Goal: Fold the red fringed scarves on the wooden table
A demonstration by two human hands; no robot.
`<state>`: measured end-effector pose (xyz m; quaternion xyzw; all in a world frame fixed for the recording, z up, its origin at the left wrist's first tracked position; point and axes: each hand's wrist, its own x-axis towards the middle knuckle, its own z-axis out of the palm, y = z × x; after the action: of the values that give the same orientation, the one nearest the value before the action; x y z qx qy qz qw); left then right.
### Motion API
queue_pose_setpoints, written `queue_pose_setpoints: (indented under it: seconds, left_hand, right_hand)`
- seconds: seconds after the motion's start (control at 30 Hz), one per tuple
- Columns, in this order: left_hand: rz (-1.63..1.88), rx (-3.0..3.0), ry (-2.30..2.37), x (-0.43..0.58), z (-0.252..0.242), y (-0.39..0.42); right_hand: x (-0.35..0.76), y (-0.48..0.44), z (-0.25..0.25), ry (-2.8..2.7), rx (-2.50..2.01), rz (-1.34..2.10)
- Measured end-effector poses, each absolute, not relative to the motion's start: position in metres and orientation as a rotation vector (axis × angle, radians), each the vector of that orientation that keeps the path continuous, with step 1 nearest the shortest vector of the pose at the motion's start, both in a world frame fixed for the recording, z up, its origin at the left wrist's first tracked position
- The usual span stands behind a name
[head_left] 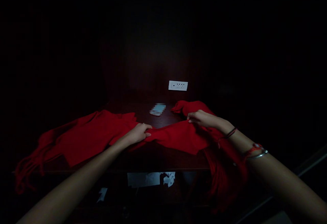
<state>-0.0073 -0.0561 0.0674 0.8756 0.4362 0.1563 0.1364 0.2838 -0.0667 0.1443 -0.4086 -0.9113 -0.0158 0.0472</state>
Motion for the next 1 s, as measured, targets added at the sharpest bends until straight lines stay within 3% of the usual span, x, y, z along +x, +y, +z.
queue_pose_setpoints:
  seconds: [0.27, 0.57, 0.7, 0.87, 1.0]
  left_hand:
    - [0.576, 2.650, 1.583, -0.016, 0.071, -0.070]
    - [0.878, 2.776, 0.914, -0.008, 0.088, -0.075]
    - [1.008, 2.725, 1.143, -0.009, 0.087, -0.066]
    - [0.812, 2.671, 1.423, -0.004, 0.079, -0.076]
    - [0.909, 2.662, 1.687, 0.029, 0.061, -0.099]
  right_hand:
    - [0.297, -0.059, 0.176, -2.766, -1.302, -0.280]
    - [0.313, -0.055, 0.229, -2.567, -1.361, -0.550]
    - [0.312, -0.052, 0.255, -2.568, -1.390, -0.460]
    - [0.305, -0.048, 0.285, -2.630, -1.328, -0.473]
    - [0.301, -0.046, 0.295, -2.661, -1.361, -0.534]
